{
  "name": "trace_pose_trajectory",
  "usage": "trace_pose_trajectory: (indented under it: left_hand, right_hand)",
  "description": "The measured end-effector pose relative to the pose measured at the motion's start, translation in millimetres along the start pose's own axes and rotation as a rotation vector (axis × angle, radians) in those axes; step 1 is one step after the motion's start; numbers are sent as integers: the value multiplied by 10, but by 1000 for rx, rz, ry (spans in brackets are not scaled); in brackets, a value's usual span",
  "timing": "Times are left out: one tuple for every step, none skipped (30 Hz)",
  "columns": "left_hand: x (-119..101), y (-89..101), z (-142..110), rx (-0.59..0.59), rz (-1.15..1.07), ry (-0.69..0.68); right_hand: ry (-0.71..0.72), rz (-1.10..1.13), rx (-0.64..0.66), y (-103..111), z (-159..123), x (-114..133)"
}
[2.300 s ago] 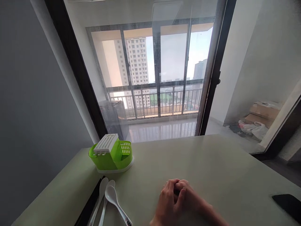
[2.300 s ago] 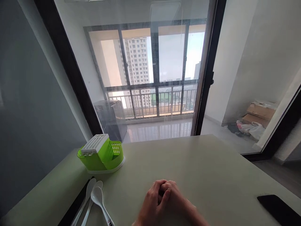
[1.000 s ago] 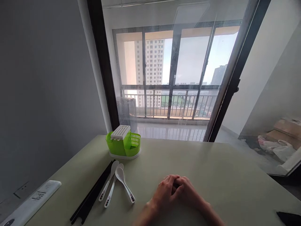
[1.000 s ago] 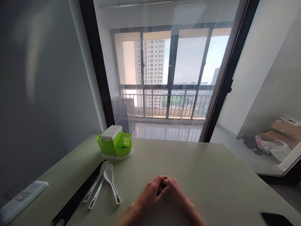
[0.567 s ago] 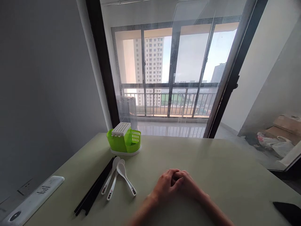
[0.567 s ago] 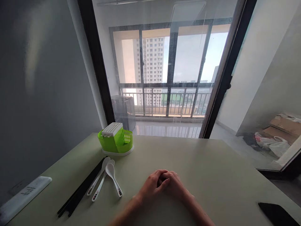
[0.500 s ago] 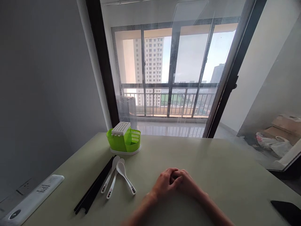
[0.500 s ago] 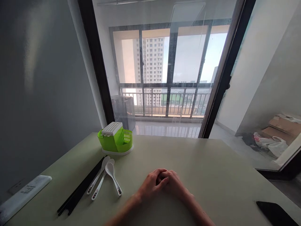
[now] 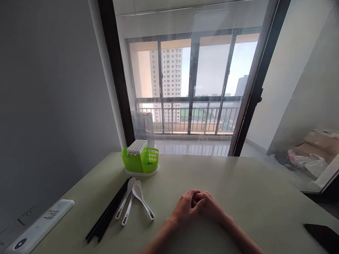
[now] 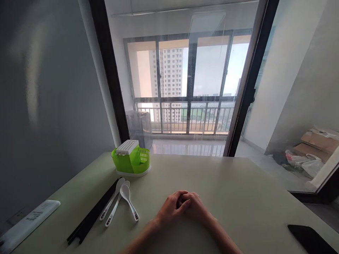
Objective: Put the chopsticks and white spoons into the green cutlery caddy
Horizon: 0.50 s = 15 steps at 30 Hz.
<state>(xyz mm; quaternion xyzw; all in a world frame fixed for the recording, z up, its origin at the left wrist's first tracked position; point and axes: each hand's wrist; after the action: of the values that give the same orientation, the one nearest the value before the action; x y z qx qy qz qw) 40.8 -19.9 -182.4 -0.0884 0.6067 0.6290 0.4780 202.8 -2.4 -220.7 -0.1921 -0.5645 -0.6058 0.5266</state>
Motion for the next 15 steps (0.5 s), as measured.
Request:
trace_pose_trajectory:
  left_hand:
    - [5,-3,0,-2,0,0]
    - [10,-6,-1,-4,0,0]
    - [15,-10,0,-5,0,-1]
    - [20,-12,0,-6,-1,-2]
    - [24,-15,1,-6,-2,-2]
    - [28,-17,3,-4,-2,-1]
    - [33,-19,5,-3,-1,-1]
    - [36,-21,7,-2,0,1]
    - [39,-22,9,-2,1,2]
    - [41,-23,10,-3,2,2]
    - [41,-23,11,-3,3,3]
    - [41,-23,11,-4,4,3]
    - [39,-23,10,-5,5,4]
    - [37,-23,9,-6,6,4]
    - [35,-23,8,-6,8,4]
  right_hand:
    - [-3,0,-1,-1,0,-4]
    - [-5,0,0,-3,1,-9]
    - [-7,0,2,-4,2,-14]
    - [-8,0,3,-5,4,-18]
    - [-10,-1,4,-7,6,-22]
    - [-12,-3,3,-8,9,-24]
    - [-13,-5,1,-10,11,-24]
    - [-12,-6,0,-12,13,-24]
    - [-11,-6,-1,-14,14,-22]
    - [-9,-7,-2,-16,14,-21]
    - [-7,-8,-2,-17,14,-19]
    - [-6,-9,-3,-19,13,-18]
    - [-5,-9,-4,-19,12,-19]
    - [-4,-9,-4,-19,10,-19]
    - [-2,-9,-5,-19,9,-21]
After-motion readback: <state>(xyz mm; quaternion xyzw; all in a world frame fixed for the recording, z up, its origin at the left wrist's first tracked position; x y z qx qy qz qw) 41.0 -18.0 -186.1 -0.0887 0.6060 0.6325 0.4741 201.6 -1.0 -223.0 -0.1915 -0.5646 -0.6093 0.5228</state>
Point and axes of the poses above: each hand's wrist, its own z-axis towards the middle knuckle, its own y-axis out of the back of the hand, x = y × z, and after that the axes turned 10 degrees about z, right-handed
